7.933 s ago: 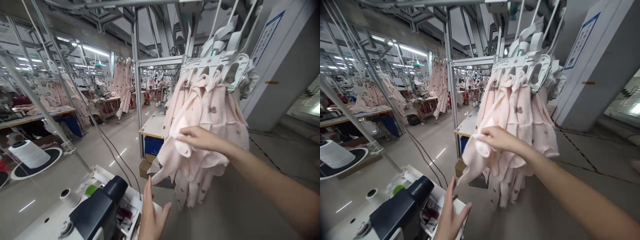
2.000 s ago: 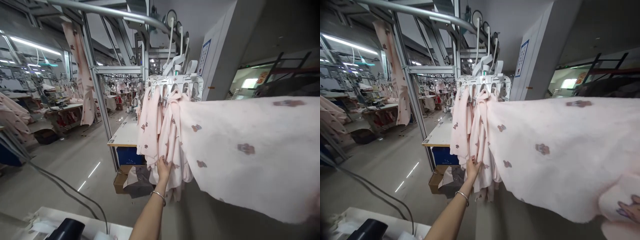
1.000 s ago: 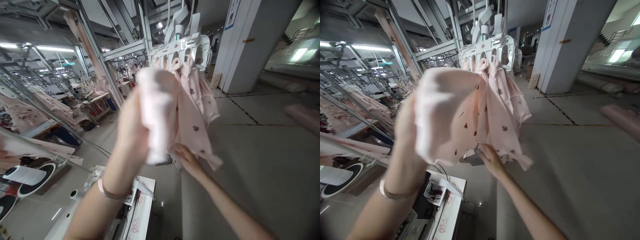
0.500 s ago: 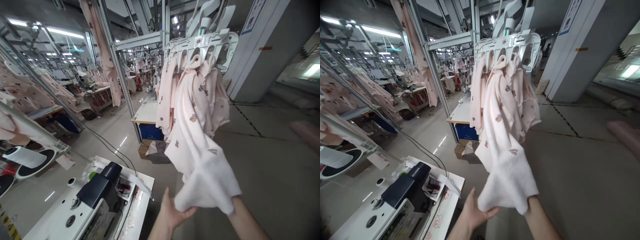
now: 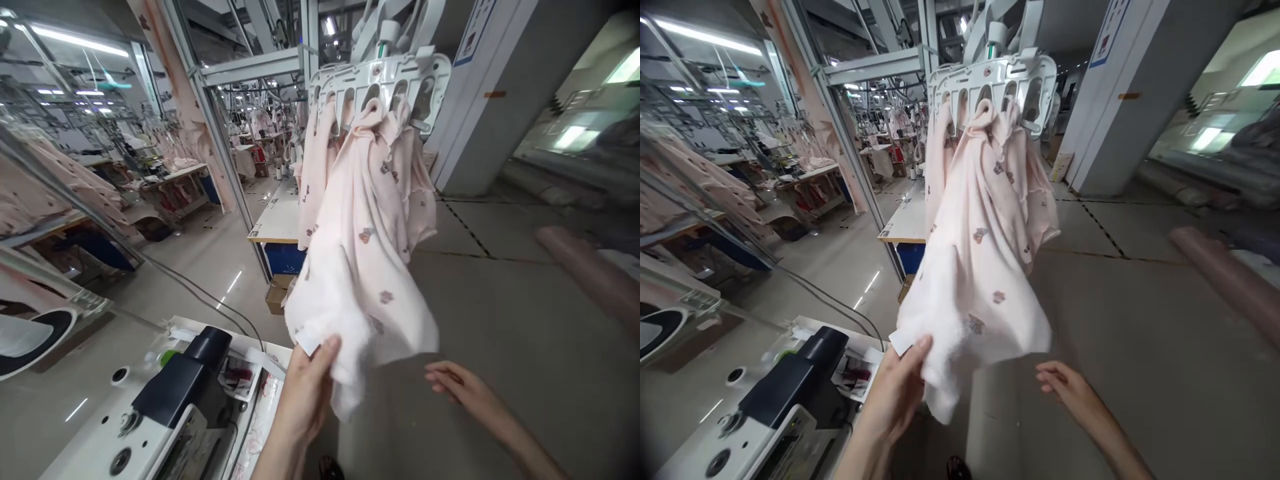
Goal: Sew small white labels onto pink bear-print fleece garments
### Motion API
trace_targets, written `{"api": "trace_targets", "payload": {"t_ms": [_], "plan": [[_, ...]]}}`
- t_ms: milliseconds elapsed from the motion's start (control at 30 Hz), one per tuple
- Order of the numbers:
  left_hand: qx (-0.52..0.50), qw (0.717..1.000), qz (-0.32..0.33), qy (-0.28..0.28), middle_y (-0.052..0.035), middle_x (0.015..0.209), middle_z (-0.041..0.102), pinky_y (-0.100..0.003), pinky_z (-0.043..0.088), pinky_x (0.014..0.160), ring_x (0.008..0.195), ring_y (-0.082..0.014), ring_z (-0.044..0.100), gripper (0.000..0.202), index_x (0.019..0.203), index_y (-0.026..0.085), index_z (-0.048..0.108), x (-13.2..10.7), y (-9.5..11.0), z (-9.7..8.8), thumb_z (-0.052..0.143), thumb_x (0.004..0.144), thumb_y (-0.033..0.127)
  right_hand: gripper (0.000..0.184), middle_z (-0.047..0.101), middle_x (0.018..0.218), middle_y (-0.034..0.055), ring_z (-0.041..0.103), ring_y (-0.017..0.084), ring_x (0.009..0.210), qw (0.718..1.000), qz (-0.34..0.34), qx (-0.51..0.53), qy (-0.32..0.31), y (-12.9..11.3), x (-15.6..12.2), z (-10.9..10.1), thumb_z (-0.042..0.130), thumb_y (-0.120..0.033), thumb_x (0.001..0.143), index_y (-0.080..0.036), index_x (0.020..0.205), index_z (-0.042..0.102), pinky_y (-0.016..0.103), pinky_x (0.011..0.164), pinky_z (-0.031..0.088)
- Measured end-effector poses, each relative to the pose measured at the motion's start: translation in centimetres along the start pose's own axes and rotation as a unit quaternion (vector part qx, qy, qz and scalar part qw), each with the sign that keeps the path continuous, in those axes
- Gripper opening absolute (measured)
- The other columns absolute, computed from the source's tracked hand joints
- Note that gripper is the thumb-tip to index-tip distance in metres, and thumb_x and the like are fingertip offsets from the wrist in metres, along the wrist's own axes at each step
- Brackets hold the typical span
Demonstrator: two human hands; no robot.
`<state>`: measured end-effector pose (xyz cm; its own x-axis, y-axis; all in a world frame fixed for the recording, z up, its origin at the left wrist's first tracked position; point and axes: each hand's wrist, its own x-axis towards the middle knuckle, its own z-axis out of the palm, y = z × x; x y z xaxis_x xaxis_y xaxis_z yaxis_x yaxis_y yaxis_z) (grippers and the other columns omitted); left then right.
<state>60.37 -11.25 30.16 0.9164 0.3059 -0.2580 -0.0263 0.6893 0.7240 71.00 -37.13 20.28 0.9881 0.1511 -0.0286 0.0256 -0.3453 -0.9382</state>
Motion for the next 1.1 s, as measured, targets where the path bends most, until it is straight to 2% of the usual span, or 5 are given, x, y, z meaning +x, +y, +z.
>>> {"api": "trace_targets", "payload": {"t_ms": [133,367,667,867,1100], "plan": [[0.188,0.981,0.05,0.018,0.0051,0.058,0.045,-0.017,0.035,0.051,0.053,-0.0061,0.041,0.033,0.07,0.014,0.052,-1.6,-0.3,0.8,0.079,0.068,0.033,0.036,0.07,0.085,0.0084,0.067,0.023,0.071,0.998,-0.039,-0.026,-0.042,-5.0,-2.1,0.8,0.06,-0.057,0.078,-0.025,0.09,0.071,0.033,0.061,0.056],[0.395,0.9,0.172,-0.058,-0.0018,0.071,0.055,-0.021,0.039,0.061,0.066,-0.0123,0.049,0.012,0.082,0.016,0.06,-3.0,-1.1,1.3,0.061,0.084,0.028,0.026,0.062,0.1,0.0057,0.06,0.021,0.091,0.902,-0.416,-0.118,0.013,-16.8,-6.8,6.2,0.067,-0.035,0.08,-0.029,0.105,0.061,0.03,0.078,0.05],[0.178,0.974,0.12,-0.065,-0.0097,0.108,0.061,-0.028,0.045,0.09,0.103,-0.0229,0.055,0.03,0.113,0.017,0.063,-4.0,0.5,1.7,0.056,0.089,0.033,0.027,0.054,0.068,0.0003,0.053,0.013,0.068,0.957,-0.108,0.197,-0.185,-16.8,-4.2,7.4,0.055,-0.041,0.091,-0.019,0.074,0.058,0.023,0.063,0.042],[0.125,0.988,0.081,-0.027,0.0009,0.065,0.047,-0.017,0.035,0.055,0.059,-0.0078,0.044,0.028,0.078,0.014,0.061,-2.3,0.3,1.4,0.06,0.087,0.041,0.028,0.057,0.069,-0.0001,0.051,0.012,0.068,0.952,-0.082,0.223,-0.194,-17.0,-4.7,7.7,0.057,-0.042,0.09,-0.019,0.074,0.059,0.023,0.064,0.04],[0.126,0.988,0.088,-0.007,0.0006,0.065,0.049,-0.016,0.036,0.058,0.063,-0.0088,0.045,0.033,0.072,0.014,0.06,-1.7,0.4,1.2,0.061,0.085,0.044,0.027,0.056,0.065,-0.0026,0.052,0.011,0.065,0.967,-0.109,0.157,-0.167,-16.7,-4.3,7.9,0.055,-0.044,0.091,-0.021,0.079,0.061,0.021,0.063,0.04]]}}
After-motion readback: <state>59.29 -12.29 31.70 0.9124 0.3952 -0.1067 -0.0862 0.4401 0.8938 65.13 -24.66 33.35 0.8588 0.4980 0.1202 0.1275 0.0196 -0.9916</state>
